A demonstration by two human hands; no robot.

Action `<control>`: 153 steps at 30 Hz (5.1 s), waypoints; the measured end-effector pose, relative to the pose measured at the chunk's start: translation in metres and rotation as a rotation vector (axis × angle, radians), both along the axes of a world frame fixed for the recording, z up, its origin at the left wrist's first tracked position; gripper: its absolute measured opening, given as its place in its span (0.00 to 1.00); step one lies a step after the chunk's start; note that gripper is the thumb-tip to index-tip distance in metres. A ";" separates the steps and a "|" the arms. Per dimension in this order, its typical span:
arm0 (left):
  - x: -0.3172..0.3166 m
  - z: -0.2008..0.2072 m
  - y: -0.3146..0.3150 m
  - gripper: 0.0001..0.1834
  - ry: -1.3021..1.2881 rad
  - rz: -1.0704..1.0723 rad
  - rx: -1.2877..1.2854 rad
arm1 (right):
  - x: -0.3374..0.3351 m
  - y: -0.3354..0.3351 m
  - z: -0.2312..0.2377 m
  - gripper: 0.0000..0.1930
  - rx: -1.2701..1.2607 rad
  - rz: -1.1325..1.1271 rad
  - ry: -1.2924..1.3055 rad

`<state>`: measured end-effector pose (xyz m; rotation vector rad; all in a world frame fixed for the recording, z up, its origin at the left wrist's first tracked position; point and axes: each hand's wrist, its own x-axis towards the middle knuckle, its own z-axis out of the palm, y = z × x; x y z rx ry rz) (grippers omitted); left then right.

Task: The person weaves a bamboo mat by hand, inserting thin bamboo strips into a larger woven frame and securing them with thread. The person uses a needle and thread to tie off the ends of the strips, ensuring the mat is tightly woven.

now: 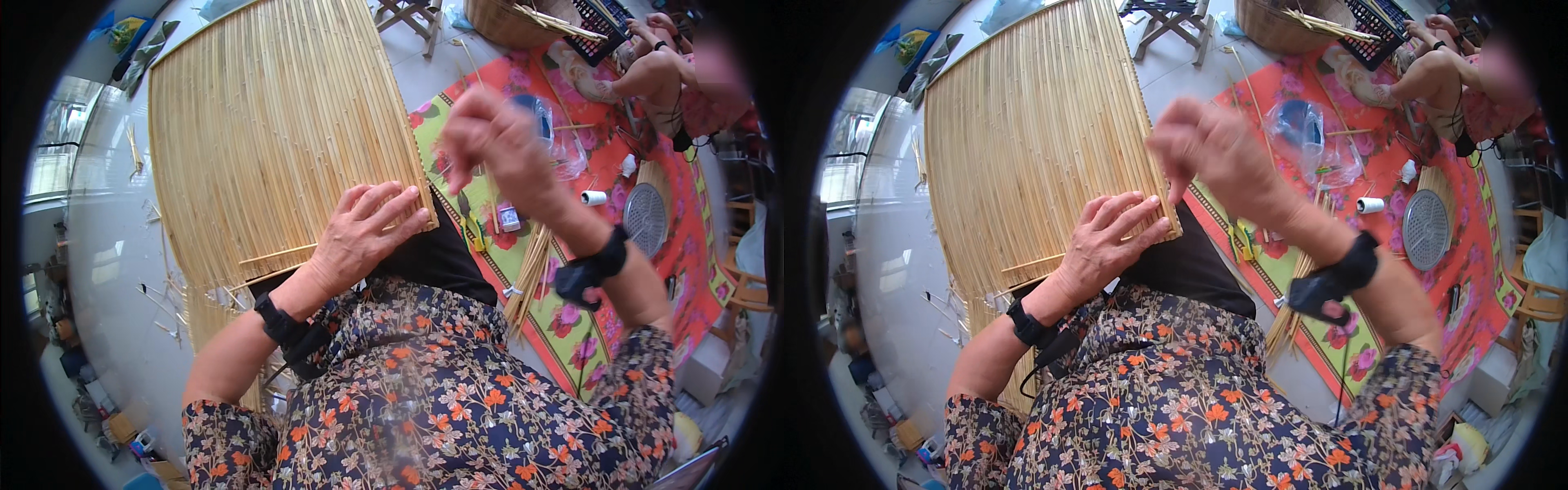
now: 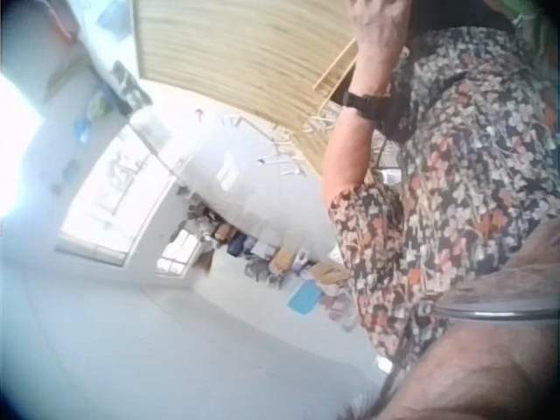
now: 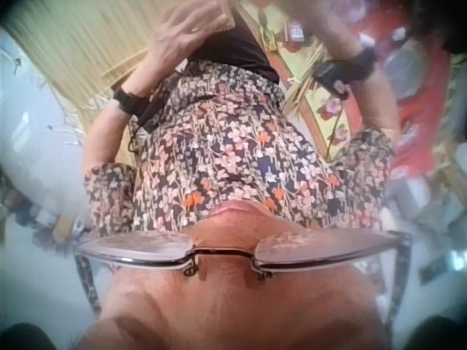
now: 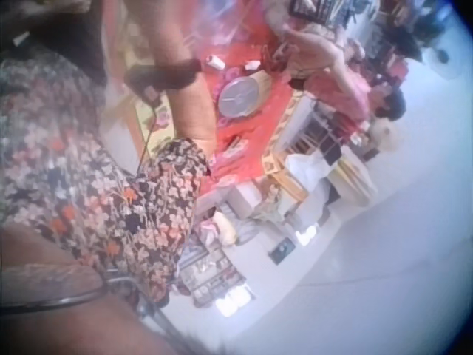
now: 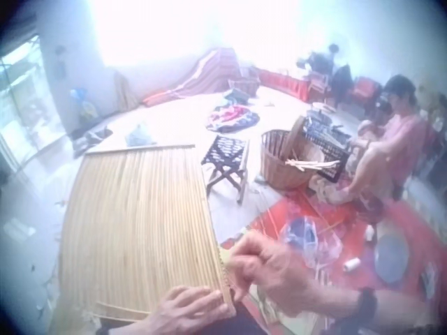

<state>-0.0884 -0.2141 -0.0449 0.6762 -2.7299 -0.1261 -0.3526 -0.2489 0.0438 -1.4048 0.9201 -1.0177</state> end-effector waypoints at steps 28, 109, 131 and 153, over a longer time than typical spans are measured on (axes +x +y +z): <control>0.050 0.003 -0.003 0.34 0.082 -0.094 0.183 | 0.039 0.058 -0.081 0.19 0.709 0.091 0.245; 0.104 0.032 0.077 0.12 0.454 0.286 -0.149 | 0.087 0.011 0.056 0.11 -0.880 0.636 0.866; 0.105 0.035 0.079 0.11 0.481 0.291 -0.142 | 0.094 0.007 0.063 0.16 -0.909 0.743 0.787; 0.107 0.038 0.077 0.09 0.483 0.284 -0.130 | 0.096 0.007 0.062 0.18 -0.882 0.751 0.781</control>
